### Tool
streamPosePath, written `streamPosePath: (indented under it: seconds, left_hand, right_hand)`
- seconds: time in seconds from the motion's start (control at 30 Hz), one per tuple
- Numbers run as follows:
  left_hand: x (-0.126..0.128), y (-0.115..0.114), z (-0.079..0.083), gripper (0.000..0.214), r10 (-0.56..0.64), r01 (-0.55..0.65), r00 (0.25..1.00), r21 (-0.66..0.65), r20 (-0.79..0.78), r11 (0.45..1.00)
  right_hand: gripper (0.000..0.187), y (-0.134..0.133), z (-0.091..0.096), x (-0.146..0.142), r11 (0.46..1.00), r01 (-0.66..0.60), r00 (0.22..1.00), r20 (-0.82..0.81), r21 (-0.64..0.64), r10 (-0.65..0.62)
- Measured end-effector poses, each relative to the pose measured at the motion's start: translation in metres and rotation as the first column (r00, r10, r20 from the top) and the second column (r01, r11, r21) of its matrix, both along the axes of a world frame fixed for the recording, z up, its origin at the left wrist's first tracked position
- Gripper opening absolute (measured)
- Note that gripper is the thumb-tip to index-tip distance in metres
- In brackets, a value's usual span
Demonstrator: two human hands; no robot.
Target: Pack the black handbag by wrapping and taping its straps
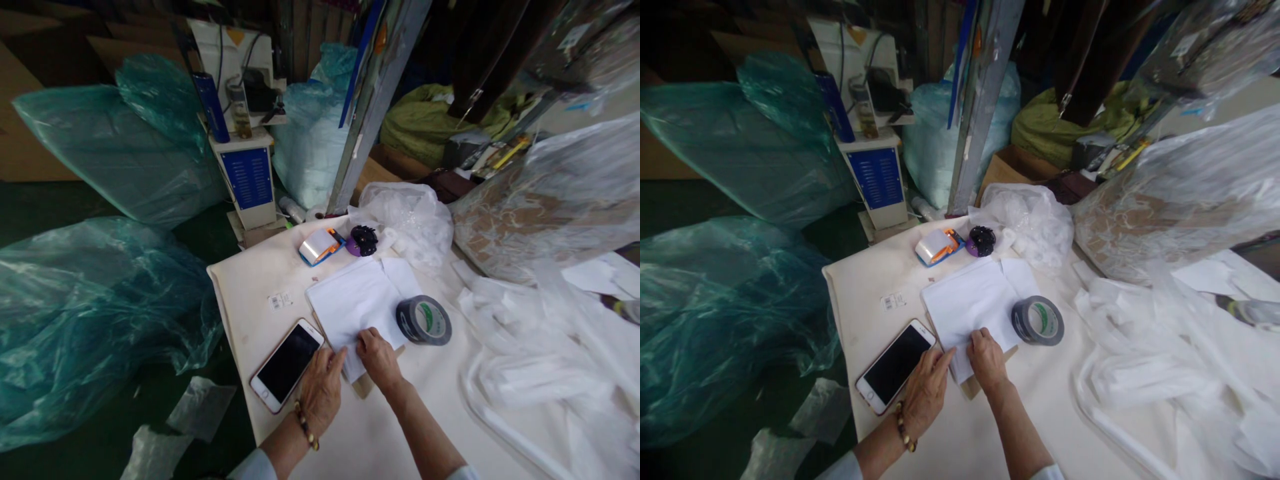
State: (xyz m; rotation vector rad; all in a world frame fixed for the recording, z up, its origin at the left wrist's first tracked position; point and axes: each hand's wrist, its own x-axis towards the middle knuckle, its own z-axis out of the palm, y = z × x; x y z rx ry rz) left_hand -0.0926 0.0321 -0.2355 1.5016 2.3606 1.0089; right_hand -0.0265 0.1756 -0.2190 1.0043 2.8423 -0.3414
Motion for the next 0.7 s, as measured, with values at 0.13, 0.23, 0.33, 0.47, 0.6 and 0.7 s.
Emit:
streamPosePath:
  seconds: [0.13, 0.23, 0.33, 0.47, 0.6, 0.7]
  left_hand:
    - [0.0, 0.0, -0.001, 0.038, -0.018, 0.018, 0.999, 0.012, -0.028, 1.0]
    - [0.002, -0.001, -0.003, 0.039, -0.021, 0.022, 0.999, 0.013, -0.05, 1.0]
    - [0.001, 0.002, -0.003, 0.038, -0.029, 0.029, 0.998, -0.001, -0.06, 1.0]
    - [-0.004, 0.012, 0.0, 0.036, -0.009, 0.006, 0.998, -0.042, -0.069, 0.999]
    - [-0.011, 0.02, 0.008, 0.033, -0.017, 0.011, 0.999, -0.142, -0.036, 0.99]
    - [-0.012, 0.023, 0.015, 0.027, -0.058, 0.048, 0.997, -0.215, -0.043, 0.975]
  right_hand:
    - [0.016, 0.001, -0.002, 0.001, 1.0, -0.002, 1.0, -0.023, 0.003, 0.002]
    - [0.015, 0.001, -0.003, 0.002, 1.0, -0.009, 0.999, -0.037, 0.0, 0.009]
    - [0.016, 0.001, -0.003, 0.003, 1.0, -0.008, 0.999, -0.051, -0.002, 0.008]
    - [0.015, 0.0, -0.002, 0.004, 1.0, -0.004, 0.998, -0.064, -0.012, 0.004]
    - [0.015, 0.0, -0.001, 0.005, 1.0, 0.002, 0.997, -0.08, -0.03, -0.004]
    - [0.017, 0.0, 0.003, 0.006, 0.998, 0.008, 0.995, -0.102, -0.055, -0.014]
